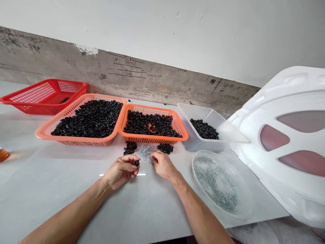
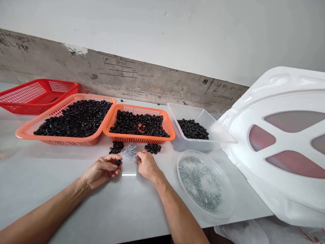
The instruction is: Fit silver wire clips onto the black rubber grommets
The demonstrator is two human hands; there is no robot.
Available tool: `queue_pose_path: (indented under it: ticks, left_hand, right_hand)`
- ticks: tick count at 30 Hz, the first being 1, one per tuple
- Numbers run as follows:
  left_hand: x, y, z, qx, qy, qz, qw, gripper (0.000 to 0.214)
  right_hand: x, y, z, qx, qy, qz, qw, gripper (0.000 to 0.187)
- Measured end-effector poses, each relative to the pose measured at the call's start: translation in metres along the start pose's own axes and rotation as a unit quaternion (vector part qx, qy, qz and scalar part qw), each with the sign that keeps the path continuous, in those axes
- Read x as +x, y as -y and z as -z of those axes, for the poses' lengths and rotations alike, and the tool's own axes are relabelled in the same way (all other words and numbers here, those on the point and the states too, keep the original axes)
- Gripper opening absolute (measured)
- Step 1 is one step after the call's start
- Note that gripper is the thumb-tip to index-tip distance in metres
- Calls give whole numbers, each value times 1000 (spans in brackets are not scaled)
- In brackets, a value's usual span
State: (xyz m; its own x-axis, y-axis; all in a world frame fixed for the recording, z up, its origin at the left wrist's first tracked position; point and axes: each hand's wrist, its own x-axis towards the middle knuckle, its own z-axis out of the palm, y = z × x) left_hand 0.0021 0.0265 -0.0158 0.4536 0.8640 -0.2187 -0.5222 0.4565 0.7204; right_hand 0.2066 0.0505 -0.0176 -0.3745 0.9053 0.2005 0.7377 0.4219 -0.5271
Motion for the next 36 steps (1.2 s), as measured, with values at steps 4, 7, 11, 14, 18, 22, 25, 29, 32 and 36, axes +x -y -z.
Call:
queue_pose_path:
  ticks: [4, 7, 11, 14, 18, 22, 25, 29, 32, 36]
  left_hand:
    - [0, 0, 0, -6, 2, 1, 1000, 28]
    - [0, 1, 1, -7, 6, 0, 1000, 28]
    - [1, 1, 2, -5, 14, -3, 1000, 27]
    - [1, 1, 2, 4, 22, -12, 1000, 25]
    - [1, 0, 1, 10, 35, -16, 999, 23]
    - [2, 1, 1, 9, 34, -17, 999, 24]
    - [3, 1, 1, 5, 29, -17, 999, 25]
    - [3, 2, 3, -7, 28, -10, 1000, 26]
    - [4, 2, 4, -15, 28, -10, 999, 27]
    - [4, 2, 5, -17, 20, -9, 1000, 28]
  right_hand:
    - [1, -2, -3, 32, -9, 14, 999, 27]
    - [1, -3, -3, 53, -11, 7, 999, 26]
    - [1, -3, -2, 64, -12, -6, 998, 19]
    - [1, -3, -2, 57, -9, -10, 998, 17]
    - [1, -3, -6, 43, -12, 21, 999, 26]
    - [1, -6, -5, 26, -40, 30, 998, 35]
    - [1, -9, 4, 6, -52, 5, 999, 28]
    - [1, -8, 11, -21, 7, -11, 1000, 15]
    - [-1, -3, 6, -59, 31, -9, 998, 9]
    - [-2, -1, -3, -92, 29, 7, 995, 12]
